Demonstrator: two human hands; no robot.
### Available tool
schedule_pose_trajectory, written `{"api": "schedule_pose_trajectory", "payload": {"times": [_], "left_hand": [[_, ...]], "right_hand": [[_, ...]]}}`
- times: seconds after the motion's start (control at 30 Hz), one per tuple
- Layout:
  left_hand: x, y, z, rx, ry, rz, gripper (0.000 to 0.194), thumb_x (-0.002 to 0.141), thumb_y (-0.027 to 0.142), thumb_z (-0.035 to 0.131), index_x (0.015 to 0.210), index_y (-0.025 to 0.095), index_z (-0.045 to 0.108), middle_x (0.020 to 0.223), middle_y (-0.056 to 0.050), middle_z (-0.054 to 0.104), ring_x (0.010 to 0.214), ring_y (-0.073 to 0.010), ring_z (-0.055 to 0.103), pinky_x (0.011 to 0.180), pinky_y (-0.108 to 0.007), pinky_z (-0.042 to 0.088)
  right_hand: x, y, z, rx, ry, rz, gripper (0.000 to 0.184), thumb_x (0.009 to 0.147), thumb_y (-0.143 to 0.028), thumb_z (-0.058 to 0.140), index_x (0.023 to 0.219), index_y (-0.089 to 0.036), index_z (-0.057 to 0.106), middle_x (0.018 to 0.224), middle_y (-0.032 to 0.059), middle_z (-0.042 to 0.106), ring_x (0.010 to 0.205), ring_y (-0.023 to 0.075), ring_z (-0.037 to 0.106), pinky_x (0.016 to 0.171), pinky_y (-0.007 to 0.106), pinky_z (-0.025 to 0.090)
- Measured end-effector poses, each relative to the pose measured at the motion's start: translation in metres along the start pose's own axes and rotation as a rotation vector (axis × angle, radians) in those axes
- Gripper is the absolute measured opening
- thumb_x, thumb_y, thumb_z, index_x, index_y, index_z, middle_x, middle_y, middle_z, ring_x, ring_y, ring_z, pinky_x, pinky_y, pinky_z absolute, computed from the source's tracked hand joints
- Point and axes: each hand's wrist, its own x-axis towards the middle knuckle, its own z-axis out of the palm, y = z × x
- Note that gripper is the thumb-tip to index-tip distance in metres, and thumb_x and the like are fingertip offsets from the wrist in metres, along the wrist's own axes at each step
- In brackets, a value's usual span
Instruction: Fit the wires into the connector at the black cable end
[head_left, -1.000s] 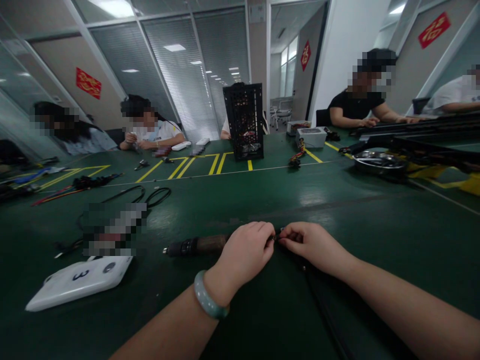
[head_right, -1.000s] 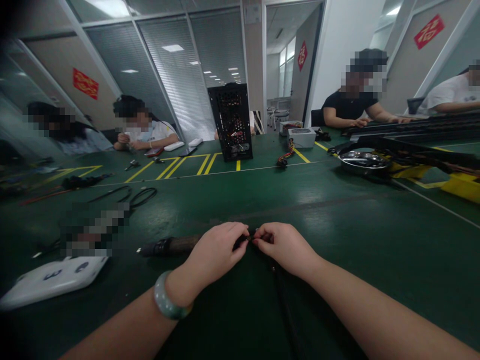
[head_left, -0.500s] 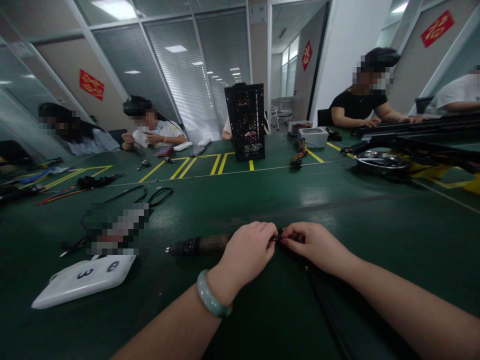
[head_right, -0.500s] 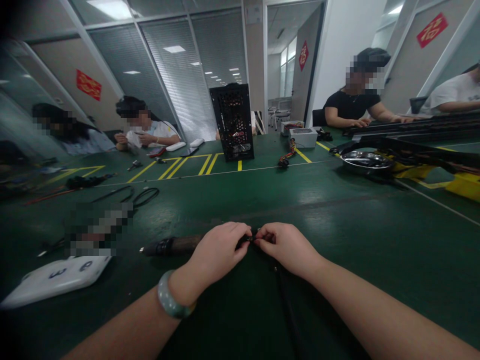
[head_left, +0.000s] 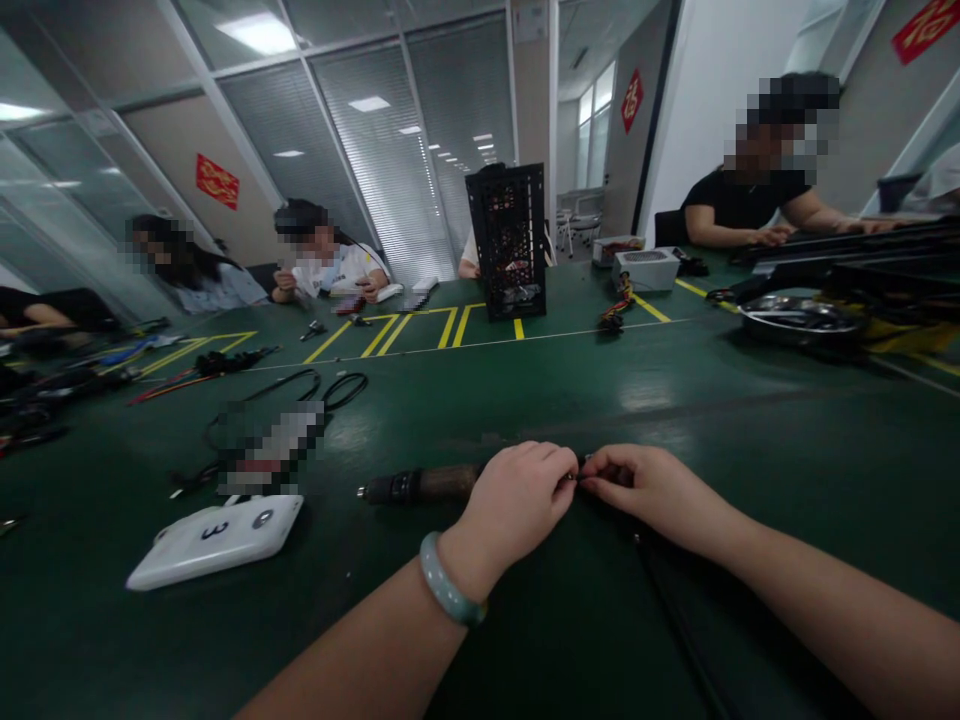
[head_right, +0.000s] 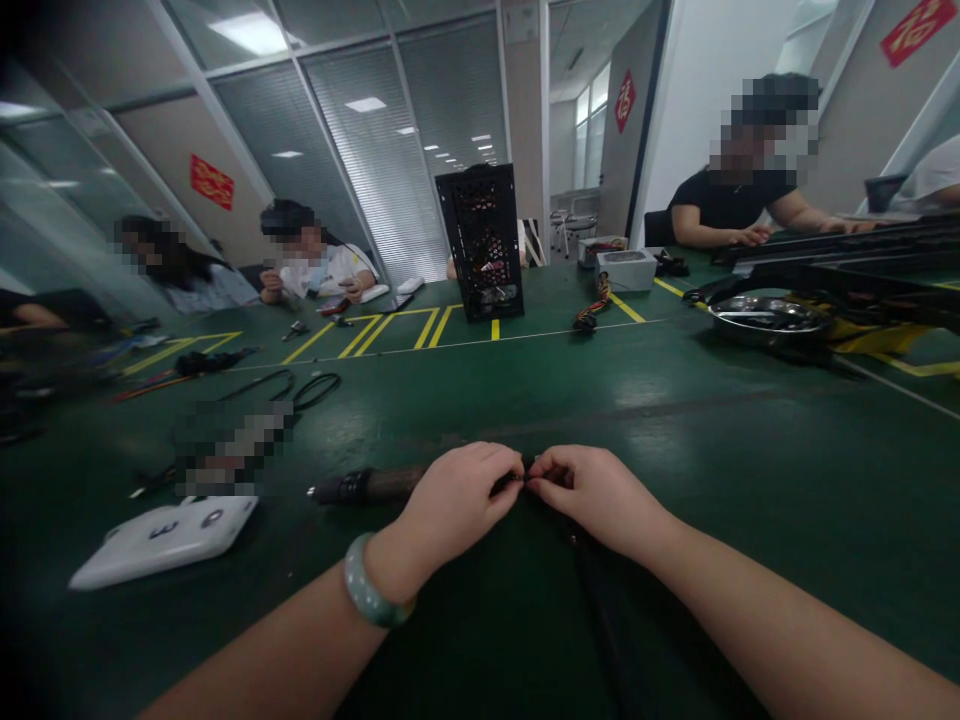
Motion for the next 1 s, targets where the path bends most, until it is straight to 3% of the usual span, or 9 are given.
{"api": "schedule_pose_trajectory", "payload": {"times": [0.63,1.0], "left_hand": [[-0.0008,-0.0002,0.0003,0.027,0.014,-0.002,0.003,0.089,0.023,0.056,0.092,0.021,0.056,0.092,0.001,0.064,0.087,-0.0179,0.058,0.08,-0.034,0.047],[-0.0003,0.0029,-0.0016,0.079,-0.024,-0.038,0.013,0.087,0.018,0.055,0.099,0.022,0.054,0.094,0.0,0.062,0.09,-0.0187,0.058,0.08,-0.034,0.046]], "right_hand": [[-0.0005,0.0018,0.0011,-0.021,-0.01,-0.012,0.012,0.088,-0.032,0.058,0.09,-0.025,0.067,0.079,-0.0036,0.069,0.069,0.0129,0.062,0.059,0.022,0.044],[-0.0005,0.0027,0.0026,0.0,-0.005,-0.011,0.011,0.088,-0.032,0.059,0.09,-0.024,0.067,0.079,-0.0035,0.069,0.068,0.0131,0.062,0.059,0.022,0.043]]}}
